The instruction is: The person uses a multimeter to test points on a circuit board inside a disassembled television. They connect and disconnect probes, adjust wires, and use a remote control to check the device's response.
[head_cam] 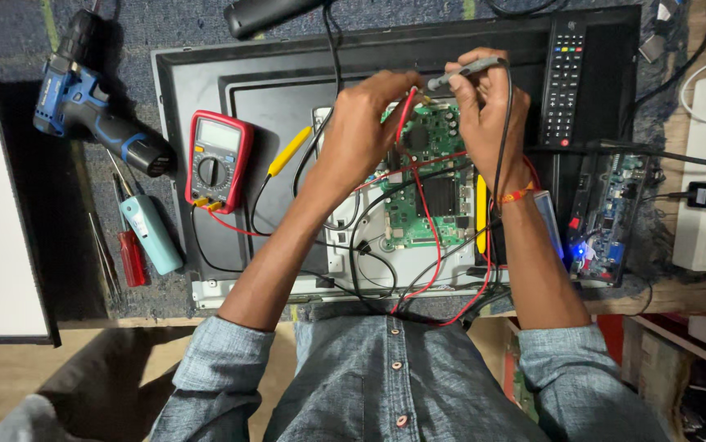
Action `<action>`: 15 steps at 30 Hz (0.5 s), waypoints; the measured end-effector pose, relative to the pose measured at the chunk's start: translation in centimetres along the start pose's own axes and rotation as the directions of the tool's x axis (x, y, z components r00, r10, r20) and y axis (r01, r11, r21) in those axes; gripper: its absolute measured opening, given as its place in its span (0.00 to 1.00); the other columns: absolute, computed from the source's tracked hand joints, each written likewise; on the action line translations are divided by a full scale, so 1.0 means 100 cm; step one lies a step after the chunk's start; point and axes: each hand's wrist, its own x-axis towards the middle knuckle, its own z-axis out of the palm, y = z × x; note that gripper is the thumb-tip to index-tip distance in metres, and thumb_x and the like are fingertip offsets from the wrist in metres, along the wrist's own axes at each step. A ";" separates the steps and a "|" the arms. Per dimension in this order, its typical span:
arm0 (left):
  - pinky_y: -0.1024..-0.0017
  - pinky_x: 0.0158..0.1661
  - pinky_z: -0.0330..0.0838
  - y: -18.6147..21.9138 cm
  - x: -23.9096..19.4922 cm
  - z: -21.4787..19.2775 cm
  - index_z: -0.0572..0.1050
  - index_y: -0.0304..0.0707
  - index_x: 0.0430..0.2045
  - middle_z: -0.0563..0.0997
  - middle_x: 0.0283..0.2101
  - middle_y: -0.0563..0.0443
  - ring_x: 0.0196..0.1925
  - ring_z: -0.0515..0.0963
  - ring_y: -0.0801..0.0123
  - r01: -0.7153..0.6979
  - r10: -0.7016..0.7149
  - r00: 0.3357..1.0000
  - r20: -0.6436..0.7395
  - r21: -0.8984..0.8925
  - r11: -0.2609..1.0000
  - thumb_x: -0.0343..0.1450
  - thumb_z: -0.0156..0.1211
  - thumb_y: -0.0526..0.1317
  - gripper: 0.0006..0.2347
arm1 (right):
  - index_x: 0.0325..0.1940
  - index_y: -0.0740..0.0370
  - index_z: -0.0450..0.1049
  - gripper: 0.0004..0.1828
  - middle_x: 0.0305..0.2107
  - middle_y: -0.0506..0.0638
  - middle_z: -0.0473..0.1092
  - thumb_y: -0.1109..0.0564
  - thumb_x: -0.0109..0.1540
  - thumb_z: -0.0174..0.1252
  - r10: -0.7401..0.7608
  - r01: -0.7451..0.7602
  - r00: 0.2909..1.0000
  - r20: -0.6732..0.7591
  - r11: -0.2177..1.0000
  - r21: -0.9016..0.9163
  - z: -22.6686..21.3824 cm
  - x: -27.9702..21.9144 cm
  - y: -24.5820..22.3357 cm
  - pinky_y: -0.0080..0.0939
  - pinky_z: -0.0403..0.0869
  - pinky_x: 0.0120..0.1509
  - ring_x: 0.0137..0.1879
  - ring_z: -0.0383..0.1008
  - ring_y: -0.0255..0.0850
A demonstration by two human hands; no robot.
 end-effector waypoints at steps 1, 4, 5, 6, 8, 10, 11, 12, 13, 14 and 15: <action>0.60 0.45 0.76 0.002 -0.001 0.000 0.78 0.32 0.47 0.82 0.41 0.38 0.45 0.83 0.46 -0.004 0.004 1.000 0.007 -0.001 1.000 0.72 0.63 0.32 0.10 | 0.59 0.69 0.67 0.09 0.48 0.60 0.78 0.65 0.76 0.55 0.006 -0.006 1.000 -0.001 1.000 -0.006 0.000 0.000 0.000 0.39 0.80 0.60 0.59 0.82 0.43; 0.60 0.44 0.75 0.005 -0.003 -0.001 0.78 0.33 0.47 0.82 0.40 0.39 0.44 0.83 0.47 0.010 -0.010 1.000 0.025 -0.018 1.000 0.72 0.62 0.31 0.10 | 0.59 0.69 0.67 0.09 0.49 0.60 0.78 0.64 0.76 0.56 -0.008 0.009 1.000 0.006 1.000 -0.026 -0.001 0.000 0.001 0.39 0.80 0.60 0.58 0.82 0.44; 0.60 0.44 0.75 0.006 -0.004 -0.001 0.78 0.34 0.47 0.82 0.40 0.40 0.43 0.83 0.47 0.019 -0.018 0.999 0.031 -0.026 0.999 0.73 0.63 0.31 0.10 | 0.59 0.69 0.67 0.09 0.49 0.60 0.78 0.63 0.76 0.56 -0.018 0.018 1.000 0.009 0.999 -0.033 -0.001 0.000 0.001 0.39 0.80 0.60 0.58 0.82 0.44; 0.60 0.44 0.75 0.006 -0.004 -0.001 0.78 0.34 0.47 0.82 0.40 0.40 0.43 0.83 0.47 0.017 -0.016 0.999 0.034 -0.015 1.000 0.73 0.63 0.31 0.09 | 0.59 0.69 0.67 0.09 0.49 0.60 0.78 0.63 0.76 0.56 -0.018 0.018 1.000 0.008 0.999 -0.034 -0.002 0.000 0.001 0.40 0.81 0.60 0.58 0.82 0.44; 0.59 0.43 0.75 0.007 -0.004 -0.001 0.78 0.34 0.47 0.81 0.39 0.40 0.43 0.83 0.47 0.013 -0.013 0.999 0.042 0.008 1.000 0.73 0.63 0.32 0.09 | 0.59 0.70 0.67 0.09 0.48 0.60 0.78 0.63 0.76 0.56 -0.018 0.018 1.000 0.007 0.999 -0.036 -0.002 -0.001 0.001 0.40 0.81 0.60 0.58 0.83 0.45; 0.59 0.44 0.75 0.007 -0.005 -0.003 0.77 0.35 0.47 0.81 0.41 0.40 0.45 0.82 0.47 -0.029 0.029 0.999 0.041 0.008 1.000 0.73 0.62 0.31 0.10 | 0.58 0.70 0.67 0.09 0.48 0.61 0.78 0.63 0.76 0.56 -0.038 0.039 0.999 0.015 0.998 -0.055 -0.001 -0.001 0.000 0.41 0.82 0.60 0.58 0.83 0.45; 0.59 0.45 0.75 0.007 -0.005 -0.005 0.77 0.35 0.48 0.81 0.42 0.40 0.45 0.82 0.46 -0.051 0.050 0.998 0.041 0.008 0.999 0.73 0.62 0.31 0.10 | 0.58 0.70 0.67 0.09 0.48 0.61 0.77 0.63 0.76 0.56 -0.049 0.050 0.999 0.019 0.997 -0.064 -0.001 -0.001 0.000 0.41 0.82 0.60 0.58 0.83 0.46; 0.58 0.43 0.75 0.007 -0.006 -0.006 0.77 0.35 0.48 0.81 0.41 0.40 0.43 0.82 0.46 -0.019 0.018 0.998 0.060 0.019 1.000 0.73 0.62 0.32 0.10 | 0.58 0.70 0.67 0.08 0.47 0.61 0.77 0.63 0.76 0.56 -0.049 0.051 0.999 0.023 0.997 -0.066 0.000 -0.001 0.000 0.41 0.82 0.60 0.58 0.83 0.46; 0.58 0.42 0.74 0.007 -0.008 -0.006 0.78 0.35 0.48 0.81 0.39 0.39 0.42 0.82 0.46 0.012 -0.014 0.997 0.079 0.031 0.999 0.72 0.62 0.32 0.10 | 0.58 0.70 0.67 0.08 0.47 0.61 0.77 0.63 0.76 0.56 -0.050 0.051 0.998 0.026 0.996 -0.068 0.000 -0.001 -0.001 0.41 0.82 0.59 0.58 0.83 0.46; 0.58 0.41 0.74 0.008 -0.010 -0.007 0.78 0.35 0.47 0.81 0.38 0.39 0.40 0.82 0.46 0.042 -0.046 0.994 0.097 0.044 0.998 0.72 0.63 0.32 0.10 | 0.57 0.70 0.68 0.08 0.47 0.60 0.77 0.63 0.76 0.56 -0.050 0.052 0.998 0.029 0.996 -0.070 0.000 0.000 -0.001 0.40 0.82 0.58 0.58 0.83 0.46; 0.58 0.41 0.74 0.008 -0.012 -0.007 0.78 0.34 0.48 0.81 0.39 0.39 0.40 0.82 0.46 0.036 -0.040 0.995 0.094 0.051 0.998 0.73 0.63 0.33 0.10 | 0.57 0.70 0.68 0.08 0.47 0.60 0.77 0.63 0.76 0.56 -0.043 0.044 0.999 0.028 0.997 -0.062 0.000 0.000 -0.002 0.40 0.82 0.58 0.58 0.83 0.46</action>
